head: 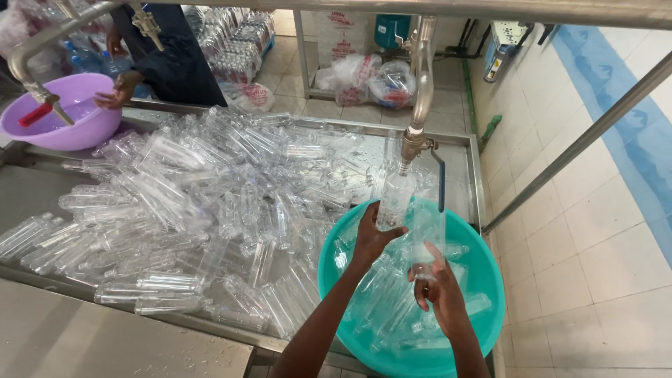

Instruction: The person picks up empty plastic bottles from a pile, places them into a green basin under a running tap to rinse them, and then places the rinsed bottles onto a metal table.

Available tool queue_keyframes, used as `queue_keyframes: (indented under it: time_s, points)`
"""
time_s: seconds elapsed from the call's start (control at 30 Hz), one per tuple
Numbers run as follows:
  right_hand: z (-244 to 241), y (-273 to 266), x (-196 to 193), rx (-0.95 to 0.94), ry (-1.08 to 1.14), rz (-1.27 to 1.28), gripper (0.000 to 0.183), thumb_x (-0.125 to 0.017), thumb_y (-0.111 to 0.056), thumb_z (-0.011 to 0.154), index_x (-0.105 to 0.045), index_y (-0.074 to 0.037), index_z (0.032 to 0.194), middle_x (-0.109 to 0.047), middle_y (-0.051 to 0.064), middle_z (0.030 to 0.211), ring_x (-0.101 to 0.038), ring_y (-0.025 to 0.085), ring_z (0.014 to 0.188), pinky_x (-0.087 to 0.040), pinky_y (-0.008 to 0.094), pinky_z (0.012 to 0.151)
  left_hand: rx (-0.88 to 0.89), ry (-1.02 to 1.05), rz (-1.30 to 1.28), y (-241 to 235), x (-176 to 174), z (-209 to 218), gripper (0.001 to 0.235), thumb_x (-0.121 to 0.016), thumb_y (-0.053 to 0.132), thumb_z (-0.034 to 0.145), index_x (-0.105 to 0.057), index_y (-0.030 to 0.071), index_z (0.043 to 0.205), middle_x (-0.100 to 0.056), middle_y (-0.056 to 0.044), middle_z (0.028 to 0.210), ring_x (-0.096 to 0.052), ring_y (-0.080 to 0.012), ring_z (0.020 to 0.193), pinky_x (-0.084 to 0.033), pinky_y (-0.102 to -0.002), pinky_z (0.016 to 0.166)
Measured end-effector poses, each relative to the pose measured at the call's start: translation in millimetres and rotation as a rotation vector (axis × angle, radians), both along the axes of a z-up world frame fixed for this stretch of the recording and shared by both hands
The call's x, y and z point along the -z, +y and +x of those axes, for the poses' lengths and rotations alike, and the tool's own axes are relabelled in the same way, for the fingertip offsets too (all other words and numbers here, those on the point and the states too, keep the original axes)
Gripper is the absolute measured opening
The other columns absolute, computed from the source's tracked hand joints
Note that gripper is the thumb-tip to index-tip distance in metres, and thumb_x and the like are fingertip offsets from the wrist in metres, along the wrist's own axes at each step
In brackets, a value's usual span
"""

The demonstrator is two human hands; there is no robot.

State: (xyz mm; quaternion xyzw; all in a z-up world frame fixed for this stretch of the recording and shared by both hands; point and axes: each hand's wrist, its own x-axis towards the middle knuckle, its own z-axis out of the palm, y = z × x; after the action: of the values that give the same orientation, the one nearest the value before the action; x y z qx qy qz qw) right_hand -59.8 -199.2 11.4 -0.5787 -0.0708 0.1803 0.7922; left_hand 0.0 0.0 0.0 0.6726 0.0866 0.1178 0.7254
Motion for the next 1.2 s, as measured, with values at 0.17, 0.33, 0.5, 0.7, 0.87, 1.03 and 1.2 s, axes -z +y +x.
queue_keyframes:
  time_s: [0.17,0.33,0.5,0.7,0.87,1.03,1.2]
  points:
    - [2.1,11.8,6.5,0.270,-0.027,-0.047,0.091,-0.055,-0.064,0.097,-0.033,-0.013,0.170,-0.069,0.013,0.091,-0.040,0.011,0.046,-0.026,0.026,0.041,-0.010,0.051,-0.038,-2.5,7.1,4.0,0.098,-0.095,0.035,0.071,-0.051,0.009,0.154,-0.058,-0.013,0.153,-0.054,-0.0304,0.141,-0.049,-0.046,0.112]
    - [-0.5,13.8,-0.2,0.180,0.012,-0.069,0.081,-0.054,-0.052,0.101,-0.036,-0.014,0.170,-0.066,0.013,0.085,-0.032,0.012,0.044,-0.022,0.027,0.042,-0.017,0.004,-0.036,-0.9,5.4,4.3,0.088,-0.095,0.035,0.071,-0.058,0.010,0.147,-0.070,-0.011,0.143,-0.066,-0.0284,0.134,-0.054,-0.043,0.111]
    - [14.9,4.9,21.6,0.084,-0.003,-0.411,0.084,-0.059,-0.040,0.098,-0.027,-0.020,0.173,-0.072,0.015,0.088,-0.051,0.016,0.055,-0.037,0.030,0.043,-0.014,-0.006,-0.036,-0.5,14.9,7.7,0.084,-0.097,0.034,0.069,-0.061,0.011,0.142,-0.077,-0.010,0.127,-0.075,-0.0260,0.114,-0.061,-0.042,0.095]
    - [25.0,-10.8,19.3,0.404,-0.249,-0.586,0.084,-0.071,-0.019,0.095,-0.034,-0.012,0.170,-0.063,0.018,0.153,-0.067,0.030,0.132,-0.059,0.046,0.100,0.010,-0.034,-0.031,9.6,24.3,-0.6,0.083,-0.097,0.029,0.072,-0.062,0.010,0.145,-0.073,-0.009,0.137,-0.070,-0.0264,0.127,-0.056,-0.044,0.106]
    - [36.0,-24.2,25.1,0.363,-0.417,-0.616,0.082,-0.075,-0.012,0.089,-0.045,-0.011,0.165,-0.069,0.014,0.142,-0.070,0.027,0.121,-0.061,0.043,0.096,0.025,0.101,0.045,30.0,31.1,-17.8,0.089,-0.096,0.033,0.070,-0.060,0.011,0.148,-0.070,-0.010,0.144,-0.067,-0.0292,0.131,-0.056,-0.046,0.106]
    - [40.6,-17.9,29.9,0.310,-0.478,-0.543,0.078,-0.075,-0.004,0.088,-0.051,-0.012,0.161,-0.070,0.014,0.141,-0.071,0.025,0.117,-0.062,0.039,0.093,0.041,0.151,0.046,52.8,41.7,-50.2,0.088,-0.096,0.039,0.070,-0.061,0.013,0.146,-0.073,-0.008,0.140,-0.073,-0.0272,0.127,-0.060,-0.044,0.101]
    - [34.9,9.2,39.4,0.276,-0.375,-0.371,0.084,-0.077,-0.029,0.089,-0.045,-0.008,0.163,-0.069,0.018,0.146,-0.072,0.030,0.124,-0.062,0.045,0.100,-0.026,0.240,0.114,90.2,46.9,-107.7,0.082,-0.088,0.043,0.079,-0.058,0.013,0.149,-0.073,-0.009,0.140,-0.074,-0.0261,0.123,-0.059,-0.042,0.100]
